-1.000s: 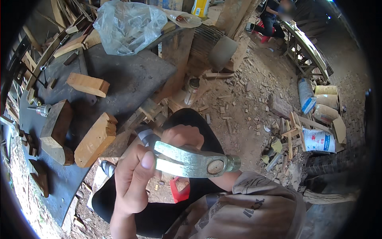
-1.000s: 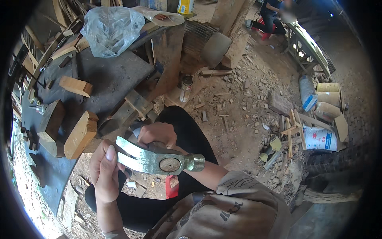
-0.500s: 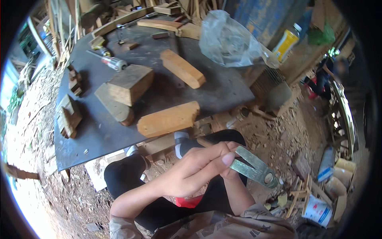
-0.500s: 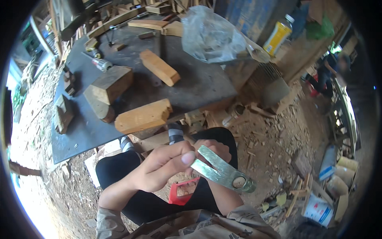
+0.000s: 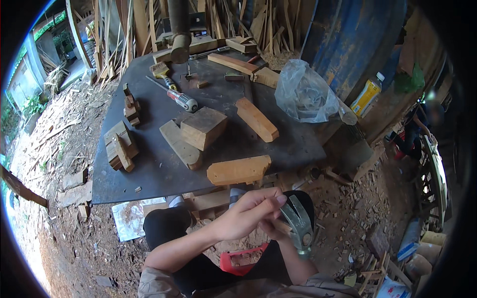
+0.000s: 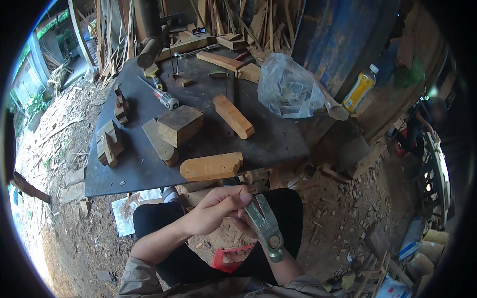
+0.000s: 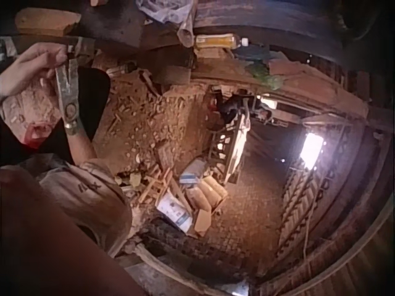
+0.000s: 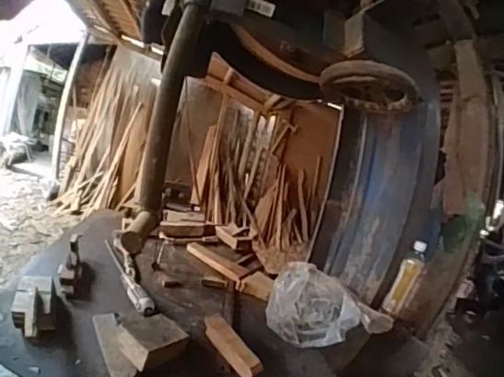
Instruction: The person assembles wooden blocks into joints by hammering them together.
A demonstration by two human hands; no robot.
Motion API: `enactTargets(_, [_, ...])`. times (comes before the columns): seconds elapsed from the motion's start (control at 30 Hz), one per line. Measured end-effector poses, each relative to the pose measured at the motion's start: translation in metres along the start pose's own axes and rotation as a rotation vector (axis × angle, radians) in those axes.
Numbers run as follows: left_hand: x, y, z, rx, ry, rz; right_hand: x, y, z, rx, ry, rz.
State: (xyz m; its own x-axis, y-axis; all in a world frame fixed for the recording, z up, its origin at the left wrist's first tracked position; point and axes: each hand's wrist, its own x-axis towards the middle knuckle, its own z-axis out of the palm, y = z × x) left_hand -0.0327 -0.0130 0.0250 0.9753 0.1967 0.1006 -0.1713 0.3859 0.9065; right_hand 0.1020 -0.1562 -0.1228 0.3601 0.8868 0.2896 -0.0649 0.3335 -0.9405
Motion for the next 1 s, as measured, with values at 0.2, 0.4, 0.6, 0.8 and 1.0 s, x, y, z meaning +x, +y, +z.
enactTargets(0.2, [-0.007, 0.008, -0.004, 0.022, 0.066, -0.092, 0.029, -0.01, 0.013, 0.921, -0.274, 0.249])
enactTargets(0.4, [-0.009, 0.02, -0.002, 0.25, 0.135, -0.025, 0.013, -0.057, 0.038, 0.767, 0.181, 0.367])
enactTargets(0.6, [-0.015, 0.042, -0.014, 1.377, 0.474, 0.712, 0.004, -0.006, 0.03, -0.104, 0.118, -0.074])
enactTargets(0.8, [-0.007, 0.039, -0.031, 1.613, 0.642, 0.744, 0.004, 0.0, 0.023, -0.048, 0.198, 0.143])
enactTargets(1.0, [-0.005, 0.028, -0.046, 1.658, 0.526, 0.606, 0.008, 0.0, 0.027, 0.069, 0.3, 0.219])
